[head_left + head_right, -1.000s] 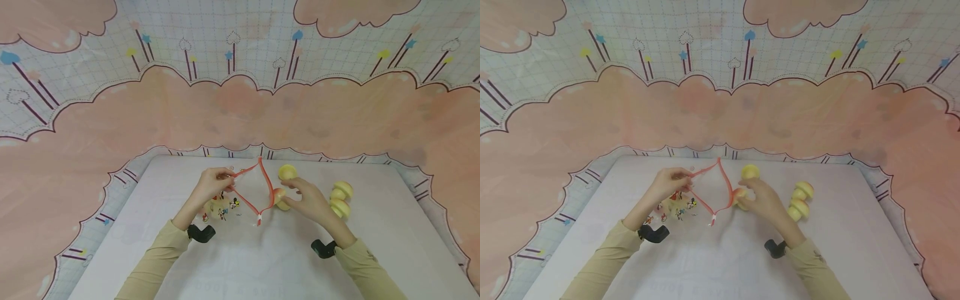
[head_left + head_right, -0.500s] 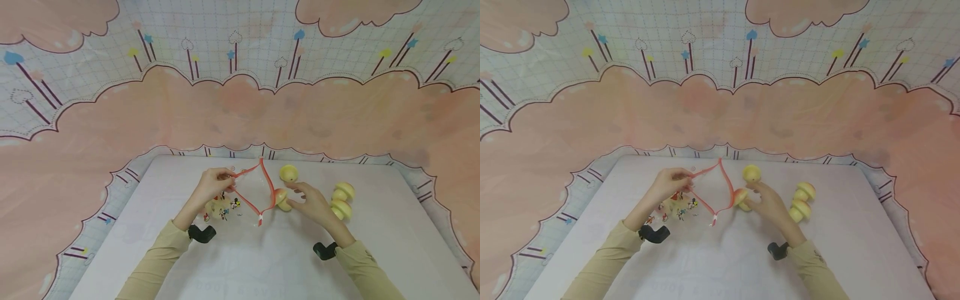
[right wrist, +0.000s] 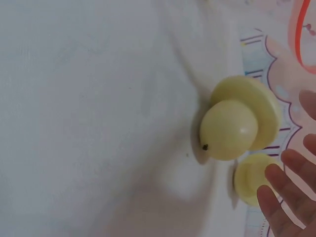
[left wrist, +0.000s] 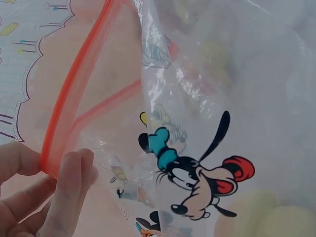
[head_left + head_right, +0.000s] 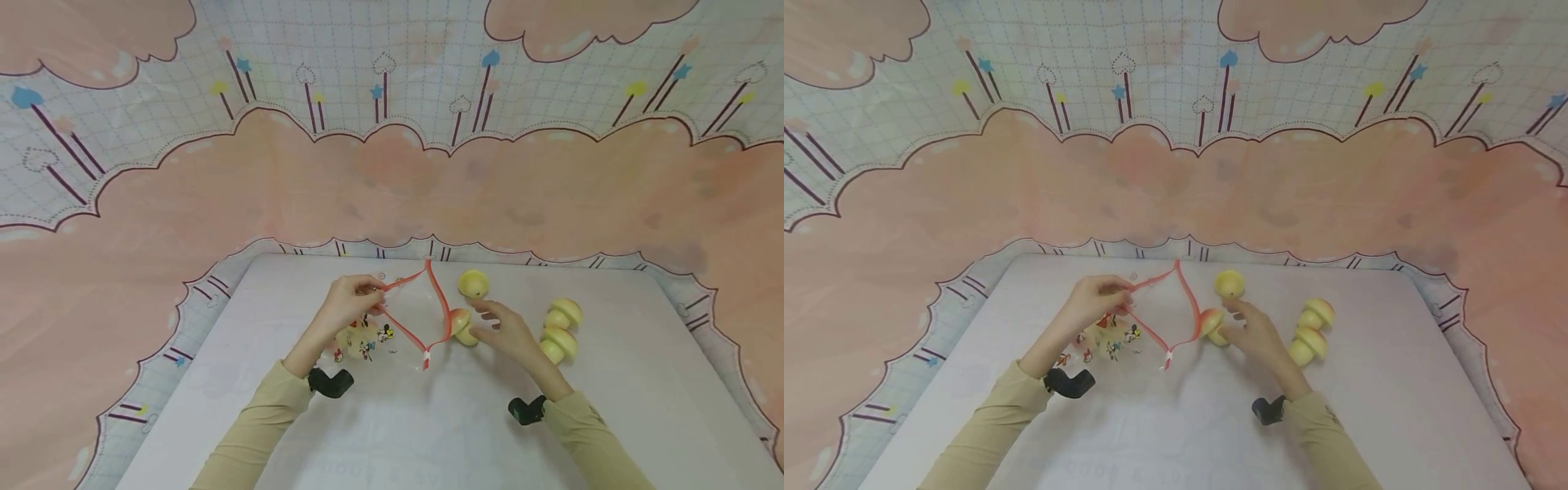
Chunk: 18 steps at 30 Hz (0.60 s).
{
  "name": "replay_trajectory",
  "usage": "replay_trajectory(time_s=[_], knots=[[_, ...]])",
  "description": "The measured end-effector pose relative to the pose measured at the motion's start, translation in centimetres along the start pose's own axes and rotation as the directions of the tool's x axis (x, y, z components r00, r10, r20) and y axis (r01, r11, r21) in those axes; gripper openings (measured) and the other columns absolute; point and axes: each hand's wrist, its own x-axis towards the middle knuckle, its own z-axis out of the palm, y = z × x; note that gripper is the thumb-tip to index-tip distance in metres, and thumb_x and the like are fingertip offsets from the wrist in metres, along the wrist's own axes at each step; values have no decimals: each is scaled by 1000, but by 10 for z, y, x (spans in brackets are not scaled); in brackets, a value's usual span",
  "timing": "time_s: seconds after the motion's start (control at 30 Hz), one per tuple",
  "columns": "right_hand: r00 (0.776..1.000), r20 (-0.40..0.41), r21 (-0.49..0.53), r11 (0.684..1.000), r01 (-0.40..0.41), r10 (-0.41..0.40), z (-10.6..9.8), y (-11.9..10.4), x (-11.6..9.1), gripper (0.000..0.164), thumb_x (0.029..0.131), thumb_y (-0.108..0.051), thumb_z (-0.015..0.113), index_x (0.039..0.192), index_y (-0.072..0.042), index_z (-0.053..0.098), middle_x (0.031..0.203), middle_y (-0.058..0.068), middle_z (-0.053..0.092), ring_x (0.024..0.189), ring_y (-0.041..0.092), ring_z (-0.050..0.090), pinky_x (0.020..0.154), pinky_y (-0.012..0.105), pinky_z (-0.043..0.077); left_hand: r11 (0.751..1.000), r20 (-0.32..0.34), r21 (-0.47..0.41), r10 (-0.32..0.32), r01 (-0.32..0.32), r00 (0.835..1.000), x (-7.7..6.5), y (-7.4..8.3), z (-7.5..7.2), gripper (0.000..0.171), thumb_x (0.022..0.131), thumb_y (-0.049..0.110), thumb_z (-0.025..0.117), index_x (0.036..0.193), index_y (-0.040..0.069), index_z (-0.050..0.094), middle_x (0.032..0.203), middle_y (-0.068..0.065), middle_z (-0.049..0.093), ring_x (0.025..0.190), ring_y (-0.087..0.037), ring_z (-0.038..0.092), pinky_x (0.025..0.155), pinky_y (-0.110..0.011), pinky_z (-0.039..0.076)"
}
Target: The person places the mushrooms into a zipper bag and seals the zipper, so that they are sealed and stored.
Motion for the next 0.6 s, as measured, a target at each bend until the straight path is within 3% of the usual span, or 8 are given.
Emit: replay_trajectory(time_s=[0.2,0.6], knots=[[999,17,83,996,-40,39,6,6,3,57,85,-13,69,137,-2,48,130,26,57,116,43,56,94,55,49,1000,2,4,-15,15,1000,2,0,0,25,91,11,59,112,0,68,88,-17,73,69,-16,71,76,-46,59],[995,45,129,988,-89,84,22,15,9,62,86,-11,69,141,-1,41,131,27,53,116,43,56,97,52,48,1000,10,1,-15,15,1000,2,0,-2,25,91,11,59,112,0,68,87,-16,72,69,-15,71,75,-44,59]])
